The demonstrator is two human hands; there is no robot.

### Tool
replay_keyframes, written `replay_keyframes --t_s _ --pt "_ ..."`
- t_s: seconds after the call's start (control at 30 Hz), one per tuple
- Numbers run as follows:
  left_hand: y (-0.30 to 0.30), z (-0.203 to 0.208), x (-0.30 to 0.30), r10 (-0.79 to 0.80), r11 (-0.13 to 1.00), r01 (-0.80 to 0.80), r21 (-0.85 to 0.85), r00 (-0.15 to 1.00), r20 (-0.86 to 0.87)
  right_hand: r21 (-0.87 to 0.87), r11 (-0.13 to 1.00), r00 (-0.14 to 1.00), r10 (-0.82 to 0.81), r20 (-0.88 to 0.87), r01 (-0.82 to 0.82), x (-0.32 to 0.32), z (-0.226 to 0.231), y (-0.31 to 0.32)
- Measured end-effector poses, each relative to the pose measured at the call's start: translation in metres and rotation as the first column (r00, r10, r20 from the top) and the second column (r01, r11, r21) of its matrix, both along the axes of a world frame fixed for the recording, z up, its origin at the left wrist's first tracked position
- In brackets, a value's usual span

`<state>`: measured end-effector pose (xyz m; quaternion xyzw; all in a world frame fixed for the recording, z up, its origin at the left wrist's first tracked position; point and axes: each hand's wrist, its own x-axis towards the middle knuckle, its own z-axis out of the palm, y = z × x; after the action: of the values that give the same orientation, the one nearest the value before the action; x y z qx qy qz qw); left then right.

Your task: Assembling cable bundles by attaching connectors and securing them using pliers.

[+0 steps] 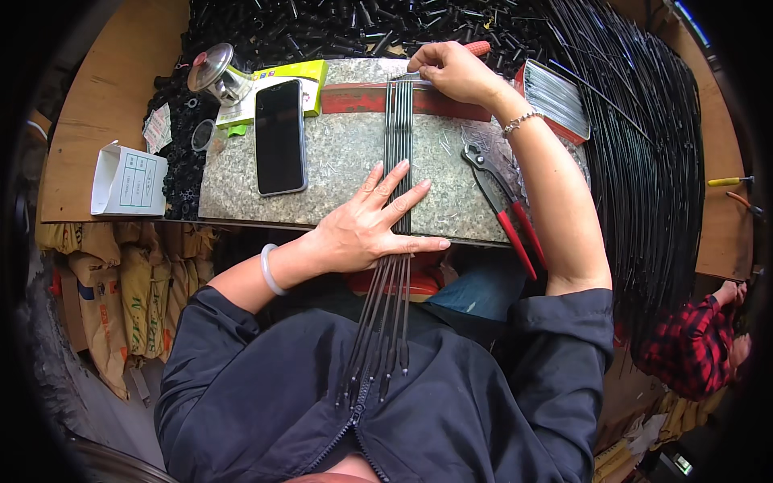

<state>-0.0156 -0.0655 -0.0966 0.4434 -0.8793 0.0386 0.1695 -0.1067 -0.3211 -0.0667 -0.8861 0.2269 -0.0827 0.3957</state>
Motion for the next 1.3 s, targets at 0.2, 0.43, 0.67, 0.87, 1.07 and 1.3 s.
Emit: replay_keyframes --t_s 0.2,0.43,0.67,0.87,1.07,1.3 --pt "0.000 0.001 0.000 0.002 1.000 -0.002 0.000 1.000 0.004 0.083 0.996 0.999 -0.020 0.043 0.016 -0.002 -0.008 -0.003" --pt "0.000 -0.001 0.000 -0.003 1.000 0.003 -0.005 1.000 -0.001 0.045 0.999 0.999 -0.007 0.037 0.006 0.006 -0.009 0.001" --pt "0.001 0.002 0.001 0.001 1.000 -0.001 0.015 1.000 -0.007 -0.404 0.913 0.974 0.033 0.223 0.062 -0.003 0.002 0.014" --pt "0.001 0.005 -0.002 0.004 0.995 0.008 0.094 0.993 -0.118 -0.643 0.764 0.991 0.032 0.131 0.060 -0.024 -0.005 0.015" --pt "-0.003 0.008 -0.002 -0.021 0.996 0.027 0.085 0.998 -0.063 -0.659 0.742 0.990 -0.040 0.137 0.121 -0.034 -0.008 0.015" --pt "-0.001 0.005 -0.002 -0.011 0.993 0.024 0.112 0.994 -0.112 -0.678 0.716 0.985 -0.089 0.147 0.166 -0.025 -0.003 0.028"
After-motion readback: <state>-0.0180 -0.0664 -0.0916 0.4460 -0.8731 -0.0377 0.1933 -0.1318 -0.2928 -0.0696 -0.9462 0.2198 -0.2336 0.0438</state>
